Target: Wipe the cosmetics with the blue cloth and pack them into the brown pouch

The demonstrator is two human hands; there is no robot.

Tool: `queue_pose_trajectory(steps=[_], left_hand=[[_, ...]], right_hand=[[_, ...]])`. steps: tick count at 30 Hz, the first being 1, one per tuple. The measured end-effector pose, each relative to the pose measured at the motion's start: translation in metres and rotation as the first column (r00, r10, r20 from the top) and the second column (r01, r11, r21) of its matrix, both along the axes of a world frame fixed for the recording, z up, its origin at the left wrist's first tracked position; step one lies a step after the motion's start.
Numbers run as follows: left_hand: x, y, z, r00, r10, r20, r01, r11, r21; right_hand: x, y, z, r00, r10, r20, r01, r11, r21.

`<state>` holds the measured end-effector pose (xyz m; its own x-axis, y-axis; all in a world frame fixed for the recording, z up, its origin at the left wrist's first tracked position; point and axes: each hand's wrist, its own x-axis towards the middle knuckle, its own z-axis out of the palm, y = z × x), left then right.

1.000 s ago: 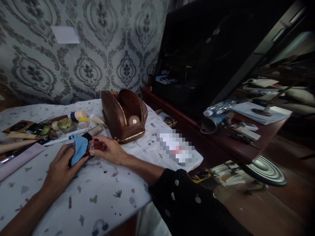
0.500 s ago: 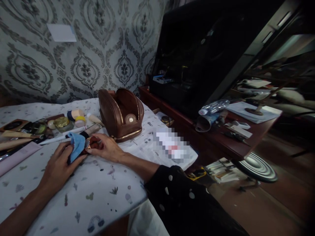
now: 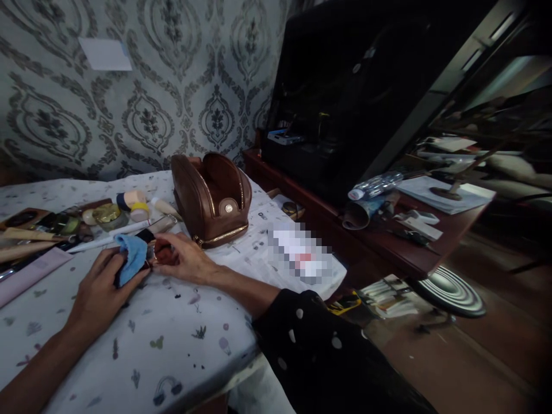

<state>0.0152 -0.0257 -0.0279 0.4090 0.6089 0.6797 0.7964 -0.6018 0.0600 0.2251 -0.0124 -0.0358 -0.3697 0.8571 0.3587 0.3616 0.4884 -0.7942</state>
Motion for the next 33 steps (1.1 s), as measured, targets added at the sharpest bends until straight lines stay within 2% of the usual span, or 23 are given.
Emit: queue_pose_trajectory(steps=[4, 7, 10, 13, 16, 23, 33], left_hand=[[0.0006, -0.0007, 0.0009, 0.999, -0.035, 0.026, 0.035, 0.999, 0.011], [-0.0001, -0.0007, 0.0013, 0.998, -0.050, 0.038, 0.049, 0.999, 0.017], [-0.0016, -0.0009, 0.0015, 0.997, -0.062, 0.045, 0.060, 0.998, 0.036], [-0.0024, -0.0012, 0.0011, 0.996, -0.082, 0.034, 0.081, 0.996, 0.035], [-0.0026, -0.0014, 0.0009, 0.995, -0.093, 0.037, 0.093, 0.996, 0.004], [-0.0025, -0.0005, 0.0027, 0.991, -0.110, 0.081, 0.115, 0.992, -0.055], [-0.0021, -0.0013, 0.0034, 0.987, -0.081, 0.138, 0.102, 0.982, -0.157]], right_hand=[[0.0013, -0.0010, 0.0017, 1.000, 0.018, 0.018, -0.017, 1.000, -0.023], [-0.0014, -0.0002, -0.0006, 1.000, -0.004, -0.028, 0.003, 0.999, -0.037], [-0.0045, -0.0005, -0.0013, 0.997, -0.031, -0.073, 0.023, 0.994, -0.106], [-0.0051, -0.0026, 0.0015, 0.998, -0.038, -0.059, 0.026, 0.980, -0.197], [-0.0039, -0.0042, 0.0049, 0.998, -0.039, -0.049, 0.027, 0.973, -0.231], [-0.0021, -0.0023, 0.0060, 0.999, -0.009, -0.032, 0.004, 0.989, -0.149], [-0.0026, 0.0010, 0.0000, 0.999, 0.028, -0.021, -0.030, 0.994, -0.101]])
